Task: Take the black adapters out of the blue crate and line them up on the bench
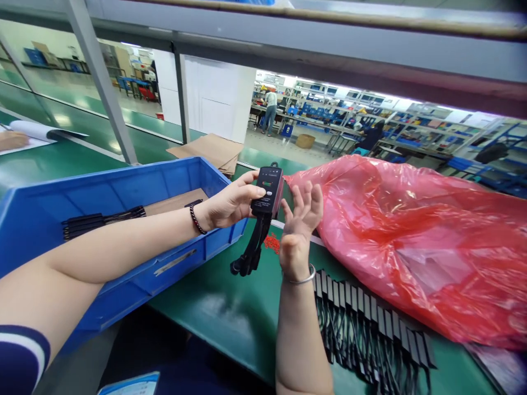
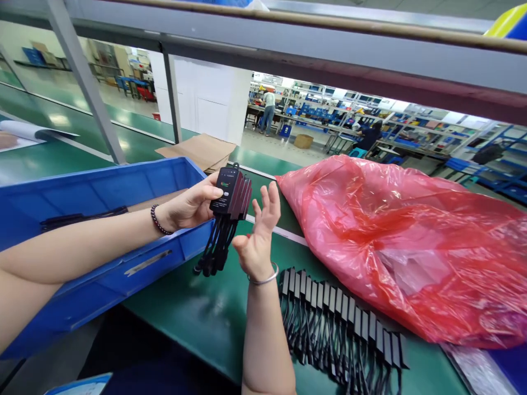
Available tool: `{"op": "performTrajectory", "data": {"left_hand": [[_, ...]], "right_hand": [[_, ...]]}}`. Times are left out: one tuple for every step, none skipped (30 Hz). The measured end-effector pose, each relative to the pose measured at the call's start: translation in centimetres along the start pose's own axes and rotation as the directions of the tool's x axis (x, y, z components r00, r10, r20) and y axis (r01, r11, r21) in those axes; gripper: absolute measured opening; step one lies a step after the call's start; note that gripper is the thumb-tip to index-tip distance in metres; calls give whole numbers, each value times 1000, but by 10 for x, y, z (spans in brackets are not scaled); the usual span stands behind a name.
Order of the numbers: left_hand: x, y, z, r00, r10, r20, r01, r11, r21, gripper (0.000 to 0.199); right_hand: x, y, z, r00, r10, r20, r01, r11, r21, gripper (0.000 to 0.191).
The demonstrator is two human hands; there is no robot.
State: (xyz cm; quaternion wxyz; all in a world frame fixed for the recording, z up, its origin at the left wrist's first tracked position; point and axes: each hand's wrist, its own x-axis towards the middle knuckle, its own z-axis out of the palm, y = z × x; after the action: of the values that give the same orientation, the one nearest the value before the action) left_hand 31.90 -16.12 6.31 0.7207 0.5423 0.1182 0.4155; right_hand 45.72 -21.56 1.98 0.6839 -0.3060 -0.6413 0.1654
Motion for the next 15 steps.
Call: {"op": "performTrajectory", "data": {"left_hand": [[-1,-5,2,999,-36,4,36,999,-21,39],[-2,-10,4,998,-69,12,69,997,-36,38],[-3,-13,6,995,-97,21,98,994,-42,37],[-4,-17,7,992,-124,32,125,991,-41,36],[-5,-19,8,988,-149,42,150,988,-34,36],[-5,-20,9,984,-169,49,171,985,-20,35],[-6,-21,10,981,-185,53,185,983,-4,35],[-6,-22,11,980,-193,52,193,981,12,34],[-6,-22,11,979,-199,46,198,980,26,34],[-6,-23,12,979,-200,29,199,979,36,34],[-6,-23,12,979,-202,5,202,978,42,34],[-5,-24,13,978,-207,-21,208,977,50,34],[-5,-25,13,976,-210,-48,213,975,63,33],[-4,-27,13,975,-207,-75,213,973,86,33],[-4,-28,14,978,-181,-108,194,973,127,32]], "right_hand": [[-1,-2,0,1000,-27,13,28,997,-65,89],[-1,-4,0,999,-32,42,37,991,-127,89],[-2,-5,0,997,-21,78,34,983,-181,88],[-3,-6,0,994,-5,111,30,974,-224,86],[-3,-6,0,991,0,132,34,966,-256,82],[-4,-5,0,991,-10,135,49,958,-283,77],[-4,-3,0,992,-37,122,74,948,-309,73],[-4,0,0,992,-73,103,104,935,-339,71],[-4,4,1,991,-104,86,129,920,-369,70],[-3,8,1,989,-123,78,144,906,-397,71],[-3,13,2,989,-124,81,147,895,-421,71],[-2,18,3,989,-113,94,143,887,-440,70],[-1,23,5,990,-94,109,134,878,-459,68],[-1,27,7,991,-72,116,120,868,-481,64],[-1,30,9,992,-54,118,107,856,-505,59]]}}
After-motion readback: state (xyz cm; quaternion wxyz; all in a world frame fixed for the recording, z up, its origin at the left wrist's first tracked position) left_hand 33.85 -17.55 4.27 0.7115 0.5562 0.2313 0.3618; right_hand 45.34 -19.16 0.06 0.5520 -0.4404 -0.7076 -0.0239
